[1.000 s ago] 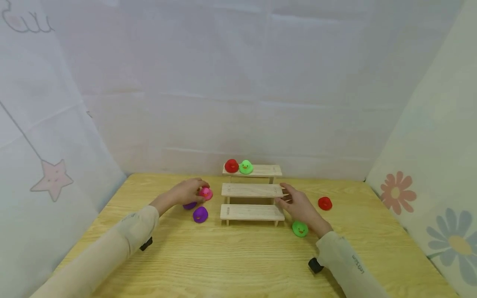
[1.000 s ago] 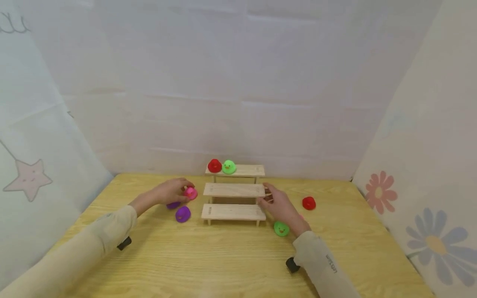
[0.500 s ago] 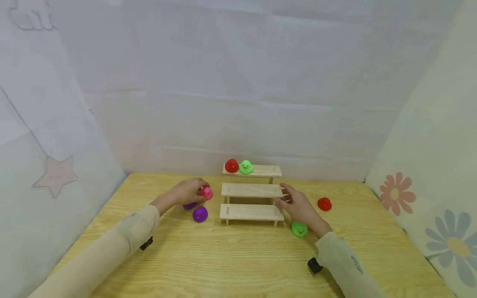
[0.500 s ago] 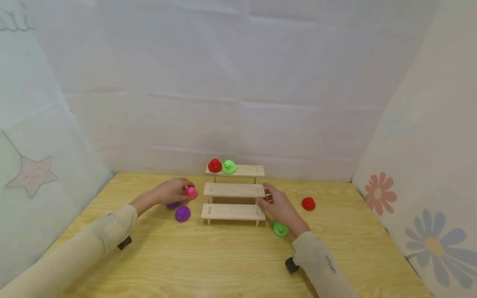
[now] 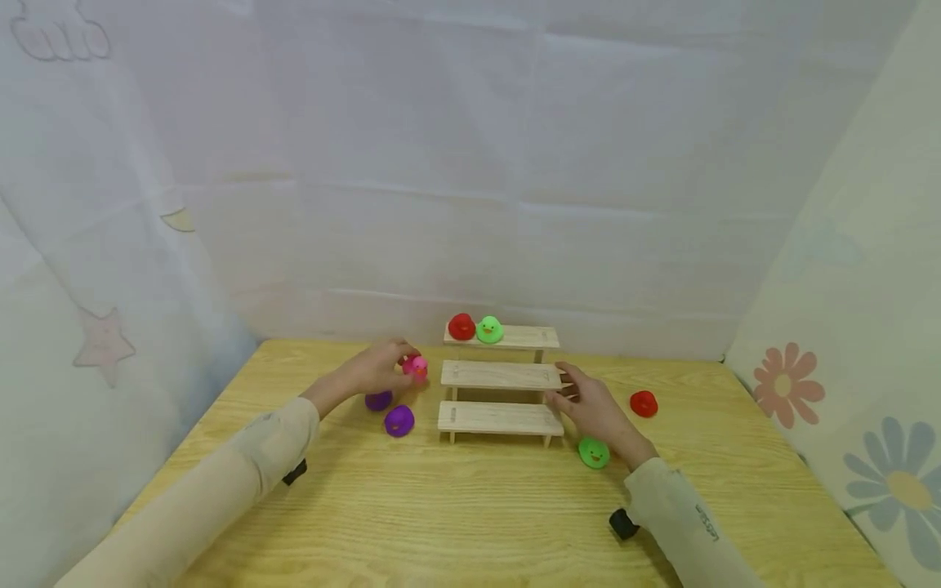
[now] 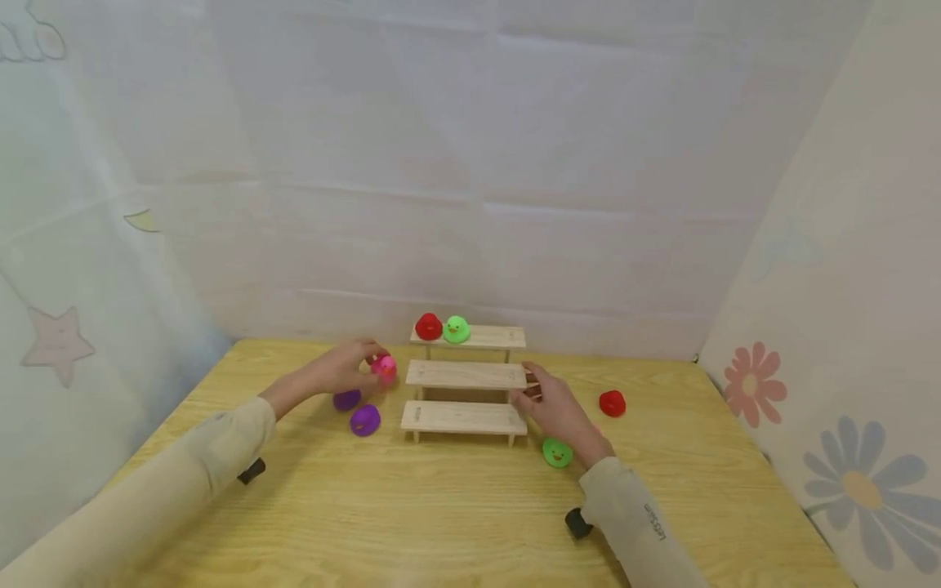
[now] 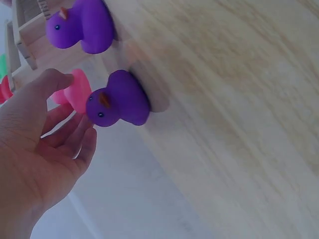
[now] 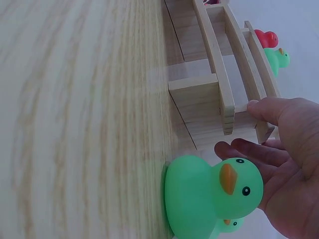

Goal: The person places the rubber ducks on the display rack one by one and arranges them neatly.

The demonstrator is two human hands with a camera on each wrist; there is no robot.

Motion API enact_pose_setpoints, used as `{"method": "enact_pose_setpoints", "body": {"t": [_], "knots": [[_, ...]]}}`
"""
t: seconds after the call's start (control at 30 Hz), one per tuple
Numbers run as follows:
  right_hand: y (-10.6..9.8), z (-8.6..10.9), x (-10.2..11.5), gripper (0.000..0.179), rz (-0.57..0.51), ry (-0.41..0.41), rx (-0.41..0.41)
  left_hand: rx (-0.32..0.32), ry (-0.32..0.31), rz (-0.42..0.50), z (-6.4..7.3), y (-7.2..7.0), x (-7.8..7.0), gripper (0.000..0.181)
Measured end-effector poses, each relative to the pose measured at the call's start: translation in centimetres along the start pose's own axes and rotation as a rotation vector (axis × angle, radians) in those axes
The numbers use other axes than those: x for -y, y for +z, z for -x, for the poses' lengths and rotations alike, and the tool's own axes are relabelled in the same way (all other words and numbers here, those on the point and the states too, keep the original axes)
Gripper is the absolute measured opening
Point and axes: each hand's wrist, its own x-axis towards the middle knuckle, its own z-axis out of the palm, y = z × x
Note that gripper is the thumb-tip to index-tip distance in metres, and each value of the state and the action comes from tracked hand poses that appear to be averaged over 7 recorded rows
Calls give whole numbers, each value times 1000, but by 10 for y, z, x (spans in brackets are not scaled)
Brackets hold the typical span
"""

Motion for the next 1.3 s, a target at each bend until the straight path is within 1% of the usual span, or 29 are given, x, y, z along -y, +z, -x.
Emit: {"method": "enact_pose_setpoints", "body": {"t": [0.17, 0.27, 0.4, 0.53, 0.6, 0.73, 0.87, 1.03, 1.17, 1.27, 1.3], "knots": [[-3, 0, 0, 68, -4, 10, -11, -89, 101, 4, -7, -10, -14, 41], [-3, -1, 1, 68, 2, 18, -17, -123, 147, 44, -10, -16, -25, 38], [-2, -2, 2, 68, 5, 20, -14, -136, 165, 90, -11, -23, -39, 37], [0, -2, 3, 68, -3, 26, -5, -138, 178, 89, -10, -30, -54, 38], [1, -2, 3, 68, -5, 30, -3, -145, 195, 85, -11, -34, -59, 38], [2, -3, 2, 67, -2, 20, -9, -165, 222, 109, -13, -39, -67, 35], [2, -4, 2, 66, 6, 3, -13, -178, 238, 116, -18, -39, -72, 35], [3, -2, 4, 65, 11, 0, -15, -192, 268, 134, -28, -34, -82, 34], [4, -2, 4, 65, 6, 3, -20, -212, 324, 200, -36, -28, -96, 32], [4, -2, 3, 65, -1, -2, -20, -228, 375, 220, -42, -26, -109, 32], [5, -2, 3, 65, -2, -3, -21, -237, 389, 207, -44, -25, -113, 32]]}}
